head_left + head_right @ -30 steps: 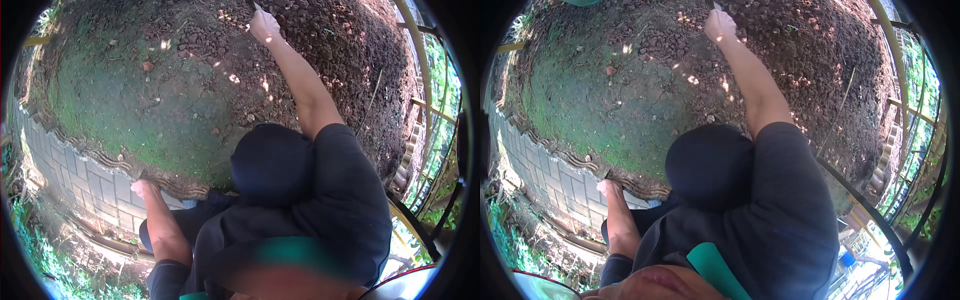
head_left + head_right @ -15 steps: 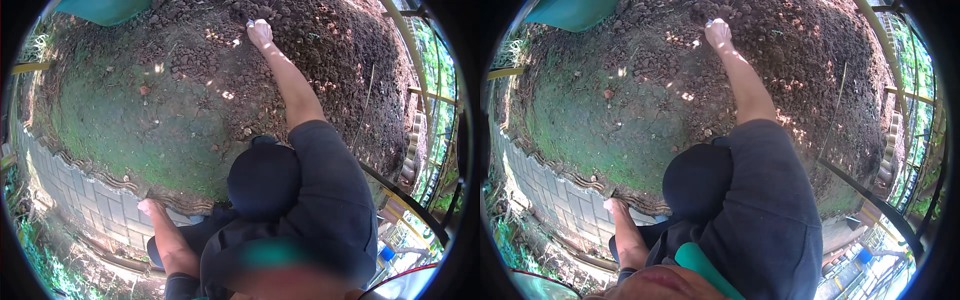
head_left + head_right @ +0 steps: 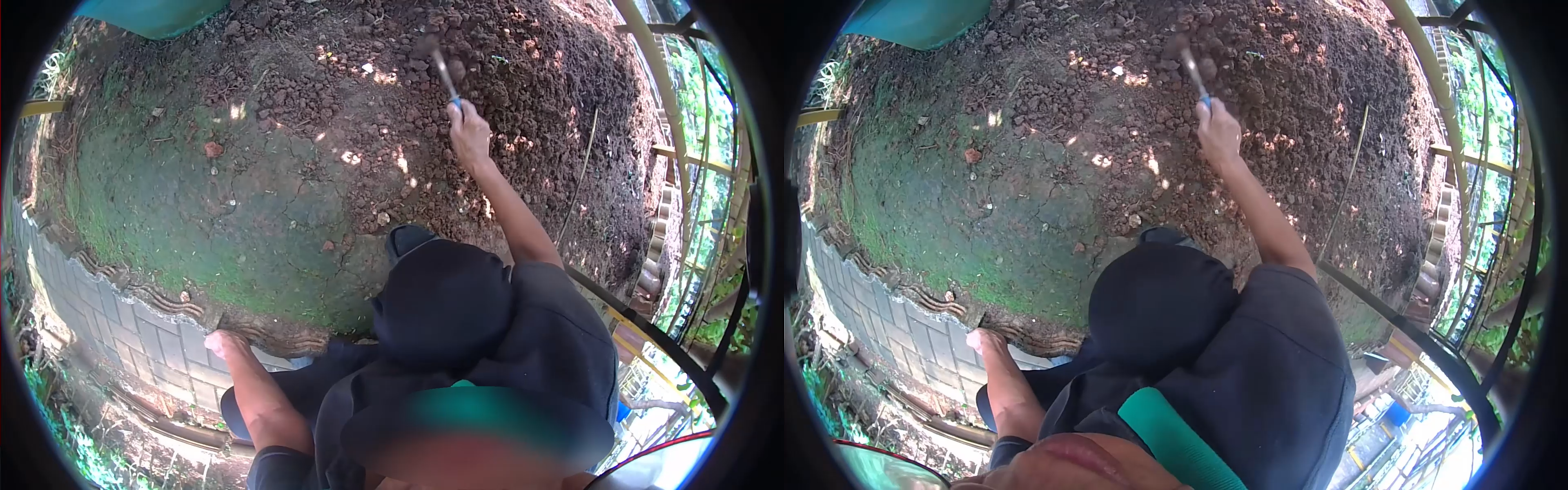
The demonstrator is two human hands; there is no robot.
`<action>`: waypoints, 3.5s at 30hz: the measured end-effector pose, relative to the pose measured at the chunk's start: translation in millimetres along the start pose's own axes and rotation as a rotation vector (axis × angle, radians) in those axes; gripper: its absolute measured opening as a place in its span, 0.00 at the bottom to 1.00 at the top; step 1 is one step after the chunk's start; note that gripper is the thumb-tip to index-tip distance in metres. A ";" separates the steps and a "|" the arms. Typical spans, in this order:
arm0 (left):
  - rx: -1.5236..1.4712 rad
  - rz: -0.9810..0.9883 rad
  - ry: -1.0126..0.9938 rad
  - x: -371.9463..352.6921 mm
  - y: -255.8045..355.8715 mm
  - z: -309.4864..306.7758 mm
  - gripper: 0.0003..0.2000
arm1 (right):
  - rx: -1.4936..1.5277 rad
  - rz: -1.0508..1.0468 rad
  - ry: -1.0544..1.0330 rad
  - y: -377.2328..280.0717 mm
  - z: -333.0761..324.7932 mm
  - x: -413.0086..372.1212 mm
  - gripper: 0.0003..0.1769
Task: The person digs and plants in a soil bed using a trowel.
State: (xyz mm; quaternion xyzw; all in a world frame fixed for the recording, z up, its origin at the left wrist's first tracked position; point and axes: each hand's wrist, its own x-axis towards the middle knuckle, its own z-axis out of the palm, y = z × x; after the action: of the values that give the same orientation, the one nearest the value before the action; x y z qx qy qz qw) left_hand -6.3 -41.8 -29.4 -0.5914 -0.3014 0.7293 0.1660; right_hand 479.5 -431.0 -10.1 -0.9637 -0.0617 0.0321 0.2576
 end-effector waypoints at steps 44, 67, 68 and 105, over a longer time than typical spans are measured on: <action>-1.146 -0.575 0.044 35.3 -1.4 15.4 0.11 | 0.916 0.180 -0.031 20.9 -98.2 78.4 0.08; -0.512 -0.253 -0.024 47.5 5.2 27.2 0.12 | -0.172 -0.005 -0.029 53.1 -58.1 170.7 0.19; -0.739 -0.339 -0.028 49.3 5.3 28.7 0.12 | -0.431 -0.180 0.020 55.5 -53.0 166.0 0.22; -1.651 -0.894 -0.071 28.7 9.0 34.9 0.07 | -0.543 -0.388 -0.793 -102.1 8.8 279.4 0.10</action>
State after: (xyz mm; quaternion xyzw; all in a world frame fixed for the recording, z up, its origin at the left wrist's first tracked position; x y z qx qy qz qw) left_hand -45.9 -40.0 -52.8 -0.3289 -0.9274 0.1708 -0.0506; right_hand 744.9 -301.0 25.0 -0.8804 -0.3382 0.3295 -0.0439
